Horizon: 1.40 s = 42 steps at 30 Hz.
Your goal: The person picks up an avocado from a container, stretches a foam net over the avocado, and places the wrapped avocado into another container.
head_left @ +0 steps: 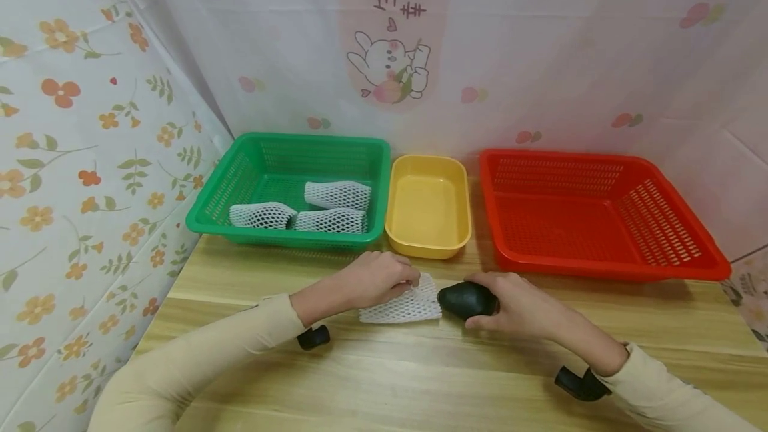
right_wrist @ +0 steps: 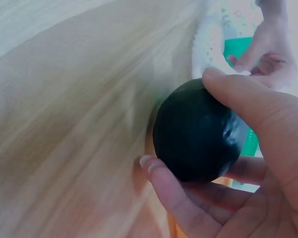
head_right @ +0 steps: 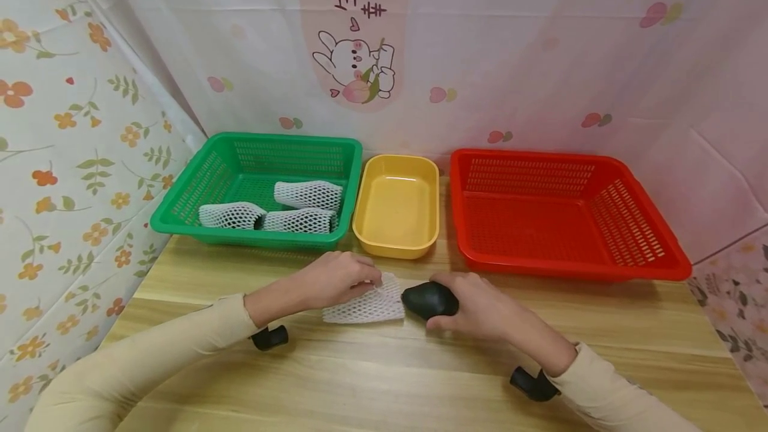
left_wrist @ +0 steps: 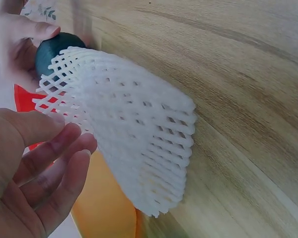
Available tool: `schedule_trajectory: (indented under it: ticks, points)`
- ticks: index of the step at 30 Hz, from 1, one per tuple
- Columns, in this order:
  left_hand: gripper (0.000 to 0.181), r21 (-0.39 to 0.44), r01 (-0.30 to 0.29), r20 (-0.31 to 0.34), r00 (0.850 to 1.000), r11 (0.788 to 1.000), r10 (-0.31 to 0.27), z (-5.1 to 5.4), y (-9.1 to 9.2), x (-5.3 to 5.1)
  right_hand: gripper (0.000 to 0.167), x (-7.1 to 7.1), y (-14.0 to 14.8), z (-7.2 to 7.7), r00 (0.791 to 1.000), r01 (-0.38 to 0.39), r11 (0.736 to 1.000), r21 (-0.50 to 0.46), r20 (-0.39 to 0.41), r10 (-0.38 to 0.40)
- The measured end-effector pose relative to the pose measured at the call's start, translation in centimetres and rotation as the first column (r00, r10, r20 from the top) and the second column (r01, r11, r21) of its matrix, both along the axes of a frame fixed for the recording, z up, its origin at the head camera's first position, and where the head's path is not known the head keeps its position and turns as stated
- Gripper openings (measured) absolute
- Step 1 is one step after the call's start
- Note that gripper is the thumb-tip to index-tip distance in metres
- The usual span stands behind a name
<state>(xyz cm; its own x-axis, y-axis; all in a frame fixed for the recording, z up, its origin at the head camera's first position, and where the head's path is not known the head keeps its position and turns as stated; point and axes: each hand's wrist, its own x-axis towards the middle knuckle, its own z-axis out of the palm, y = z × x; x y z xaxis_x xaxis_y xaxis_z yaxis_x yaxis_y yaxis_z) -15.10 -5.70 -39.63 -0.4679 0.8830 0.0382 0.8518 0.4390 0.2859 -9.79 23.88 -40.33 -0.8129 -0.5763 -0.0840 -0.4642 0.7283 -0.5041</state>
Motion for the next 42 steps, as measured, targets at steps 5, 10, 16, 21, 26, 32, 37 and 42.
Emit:
schedule_trajectory:
  ticks: [5,10,16,21,26,32,37,42]
  points:
    - [0.01,-0.011,-0.003,-0.002,1.0,1.0,0.003,0.0,0.1,0.0,0.073,-0.1,0.1,0.4,0.999,0.022,0.999,-0.028,-0.048,-0.024]
    - [0.01,-0.01,0.0,-0.014,1.0,1.0,0.0,0.0,0.4,-0.1,0.071,-0.3,-0.1,0.3,0.999,0.013,0.999,-0.052,-0.034,-0.015]
    - [0.008,-0.001,0.004,-0.02,1.0,1.0,-0.004,0.0,1.0,0.0,0.071,-0.5,-0.8,-0.1,1.0,-0.017,0.998,-0.063,-0.022,0.016]
    - [0.007,-0.01,-0.012,-0.014,1.0,1.0,0.012,0.1,1.4,0.0,0.065,-0.4,-1.1,-0.2,0.999,-0.017,0.996,-0.083,-0.035,0.014]
    - [0.007,-0.008,-0.012,-0.014,1.0,1.0,0.012,0.0,1.4,0.1,0.067,-0.3,-1.2,-0.4,0.999,-0.013,0.994,-0.108,-0.034,0.009]
    - [0.009,0.01,-0.004,-0.032,0.999,1.0,0.005,-0.1,1.2,0.2,0.067,-0.2,-1.5,-0.8,0.998,-0.015,0.99,-0.14,-0.056,0.008]
    - [0.01,0.022,0.013,-0.074,0.997,1.0,-0.012,-0.2,1.2,0.2,0.069,-0.1,-1.8,-0.9,0.998,0.003,0.992,-0.126,-0.067,-0.011]
    - [0.009,0.041,0.025,-0.103,0.994,0.999,-0.021,-0.4,1.2,0.3,0.07,0.1,-2.0,-0.7,0.997,0.008,0.994,-0.111,-0.072,-0.016]
